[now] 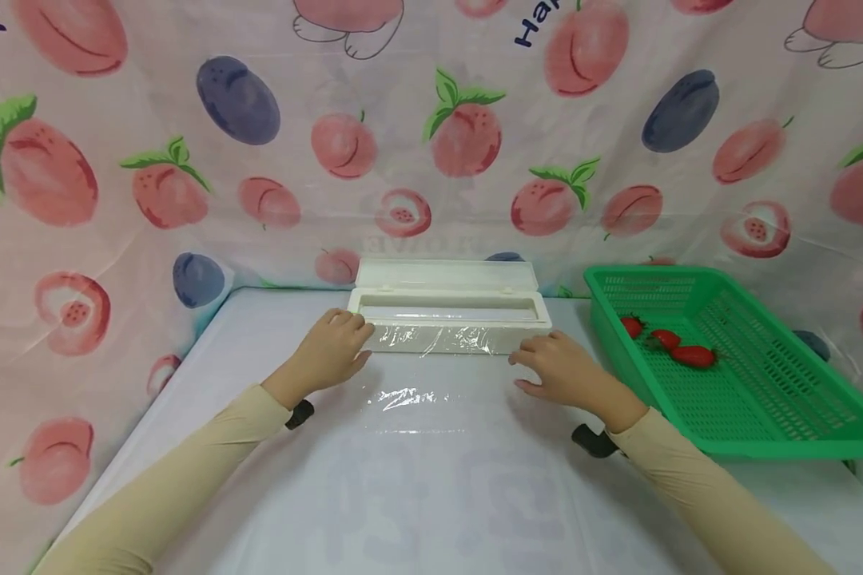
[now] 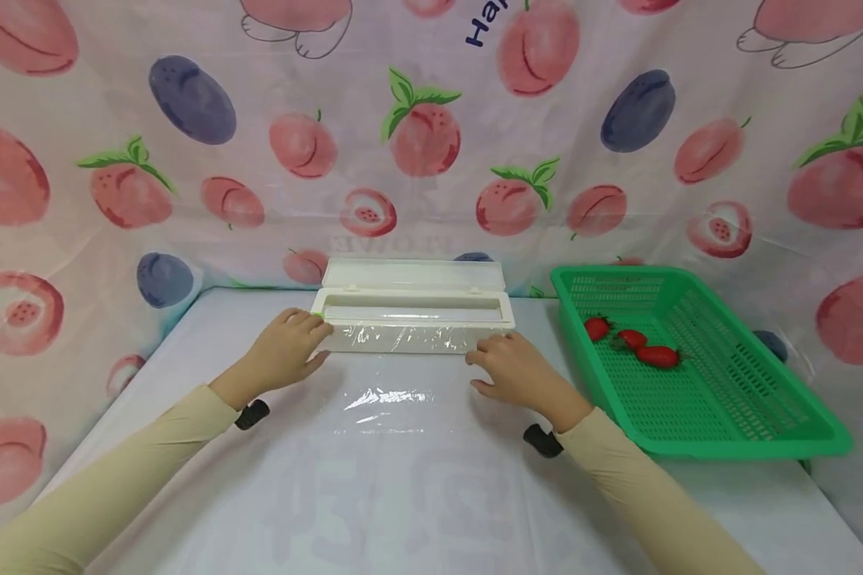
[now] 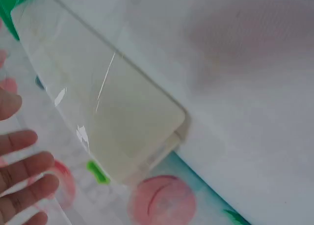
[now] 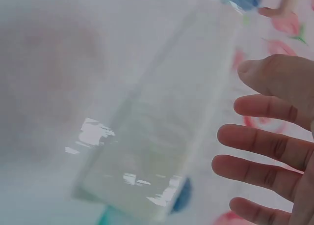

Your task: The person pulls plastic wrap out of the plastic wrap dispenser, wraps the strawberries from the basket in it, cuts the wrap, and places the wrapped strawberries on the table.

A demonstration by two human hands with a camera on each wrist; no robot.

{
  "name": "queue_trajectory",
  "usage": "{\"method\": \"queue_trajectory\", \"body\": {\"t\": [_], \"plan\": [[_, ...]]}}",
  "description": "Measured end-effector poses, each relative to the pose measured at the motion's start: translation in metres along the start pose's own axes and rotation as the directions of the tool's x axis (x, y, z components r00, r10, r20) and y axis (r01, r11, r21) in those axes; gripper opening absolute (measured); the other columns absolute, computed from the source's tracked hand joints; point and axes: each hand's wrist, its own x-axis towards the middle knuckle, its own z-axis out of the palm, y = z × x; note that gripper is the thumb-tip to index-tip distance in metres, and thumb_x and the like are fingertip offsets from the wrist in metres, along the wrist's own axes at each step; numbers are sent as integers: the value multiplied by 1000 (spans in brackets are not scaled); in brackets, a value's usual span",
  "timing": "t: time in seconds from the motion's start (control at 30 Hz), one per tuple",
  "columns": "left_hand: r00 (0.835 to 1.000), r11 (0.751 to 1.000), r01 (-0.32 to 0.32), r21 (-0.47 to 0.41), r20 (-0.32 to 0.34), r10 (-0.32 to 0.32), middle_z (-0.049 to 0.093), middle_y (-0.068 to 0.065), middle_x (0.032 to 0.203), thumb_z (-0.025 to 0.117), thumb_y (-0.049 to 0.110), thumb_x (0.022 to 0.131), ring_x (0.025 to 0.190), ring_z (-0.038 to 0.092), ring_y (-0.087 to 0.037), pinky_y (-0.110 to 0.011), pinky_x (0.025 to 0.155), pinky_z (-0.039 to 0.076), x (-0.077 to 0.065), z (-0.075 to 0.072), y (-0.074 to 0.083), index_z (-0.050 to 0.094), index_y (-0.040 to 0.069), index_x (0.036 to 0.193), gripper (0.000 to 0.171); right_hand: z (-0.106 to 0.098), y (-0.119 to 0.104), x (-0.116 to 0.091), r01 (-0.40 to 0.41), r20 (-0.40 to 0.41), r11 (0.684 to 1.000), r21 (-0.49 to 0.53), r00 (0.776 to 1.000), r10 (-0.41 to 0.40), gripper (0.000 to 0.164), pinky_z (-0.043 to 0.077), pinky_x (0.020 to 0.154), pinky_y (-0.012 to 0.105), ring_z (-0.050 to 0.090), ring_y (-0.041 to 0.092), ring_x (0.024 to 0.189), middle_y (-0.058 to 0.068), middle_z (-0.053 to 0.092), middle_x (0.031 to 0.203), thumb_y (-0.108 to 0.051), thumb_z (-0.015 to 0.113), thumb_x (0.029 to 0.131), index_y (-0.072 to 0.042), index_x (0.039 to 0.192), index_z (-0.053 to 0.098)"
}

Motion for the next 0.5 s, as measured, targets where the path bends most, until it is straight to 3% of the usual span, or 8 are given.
{"method": "queue_trajectory", "body": {"t": [0.1, 0.2, 0.33, 0.5], "plan": [[993, 993, 114, 5, 12, -114, 61, -12, 94, 70, 31, 79, 93, 60, -30, -43, 89, 45, 6, 3, -12, 58, 3, 102, 38, -14, 9, 14, -25, -35, 999, 31, 999, 26, 28, 52, 75, 44, 64, 21, 80, 5, 69, 87, -26, 78, 74, -10, 95, 69], [982, 982, 186, -6, 36, -186, 61, -14, 98, 68, 33, 81, 96, 59, -32, -45, 90, 45, 10, 9, -20, 58, 1, 104, 40, -26, 21, 26, -56, -57, 995, 82, 996, 61, 28, 51, 74, 44, 63, 20, 77, 5, 69, 88, -26, 76, 75, -9, 97, 69], [971, 972, 233, -18, 58, -232, 63, -16, 102, 66, 38, 83, 99, 60, -35, -47, 89, 45, 12, 19, -27, 59, -1, 102, 43, -37, 39, 40, -87, -66, 979, 183, 993, 100, 28, 52, 68, 38, 63, 20, 73, 7, 67, 85, -23, 75, 77, -6, 99, 67], [961, 963, 268, -23, 78, -265, 63, -16, 103, 65, 42, 84, 101, 59, -35, -47, 90, 44, 11, 29, -32, 60, 0, 99, 44, -51, 61, 47, -163, -21, 952, 260, 985, 174, 29, 53, 73, 39, 63, 23, 80, 10, 66, 87, -19, 72, 80, -4, 104, 64]]}}
